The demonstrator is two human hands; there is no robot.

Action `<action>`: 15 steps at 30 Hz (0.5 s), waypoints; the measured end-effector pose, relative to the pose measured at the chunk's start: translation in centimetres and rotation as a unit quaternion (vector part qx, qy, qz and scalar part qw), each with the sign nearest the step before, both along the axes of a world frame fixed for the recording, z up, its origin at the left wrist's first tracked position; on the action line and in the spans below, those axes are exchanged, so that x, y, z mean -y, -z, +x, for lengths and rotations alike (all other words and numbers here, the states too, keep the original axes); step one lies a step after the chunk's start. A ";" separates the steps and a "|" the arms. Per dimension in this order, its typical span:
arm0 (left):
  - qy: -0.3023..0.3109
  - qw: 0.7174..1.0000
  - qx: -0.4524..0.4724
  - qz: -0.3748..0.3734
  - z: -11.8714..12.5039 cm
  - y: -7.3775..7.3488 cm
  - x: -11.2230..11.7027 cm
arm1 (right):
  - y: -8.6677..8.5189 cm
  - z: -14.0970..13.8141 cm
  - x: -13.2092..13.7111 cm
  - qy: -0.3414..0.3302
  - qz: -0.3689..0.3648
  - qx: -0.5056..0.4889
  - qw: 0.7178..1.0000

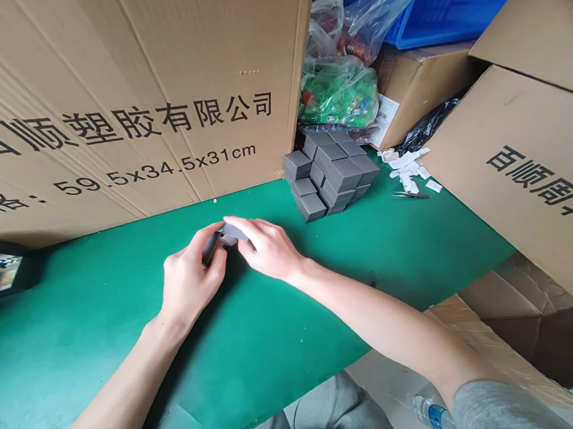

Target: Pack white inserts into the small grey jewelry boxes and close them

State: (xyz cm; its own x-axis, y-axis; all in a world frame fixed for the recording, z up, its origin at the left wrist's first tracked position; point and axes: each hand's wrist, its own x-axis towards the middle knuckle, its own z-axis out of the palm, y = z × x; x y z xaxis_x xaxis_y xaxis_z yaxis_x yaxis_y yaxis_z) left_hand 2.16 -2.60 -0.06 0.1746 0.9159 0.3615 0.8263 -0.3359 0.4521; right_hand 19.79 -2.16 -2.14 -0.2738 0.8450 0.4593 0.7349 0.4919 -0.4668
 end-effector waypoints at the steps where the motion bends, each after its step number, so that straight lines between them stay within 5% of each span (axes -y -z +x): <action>1: -0.004 1.000 0.001 -0.002 0.0 0.0 0.0 | 0.0 0.0 0.0 0.002 -0.001 -0.003 1.000; 15: 0.031 0.998 0.014 0.050 0.3 0.0 0.3 | 0.4 -0.1 0.0 0.018 0.042 -0.011 0.999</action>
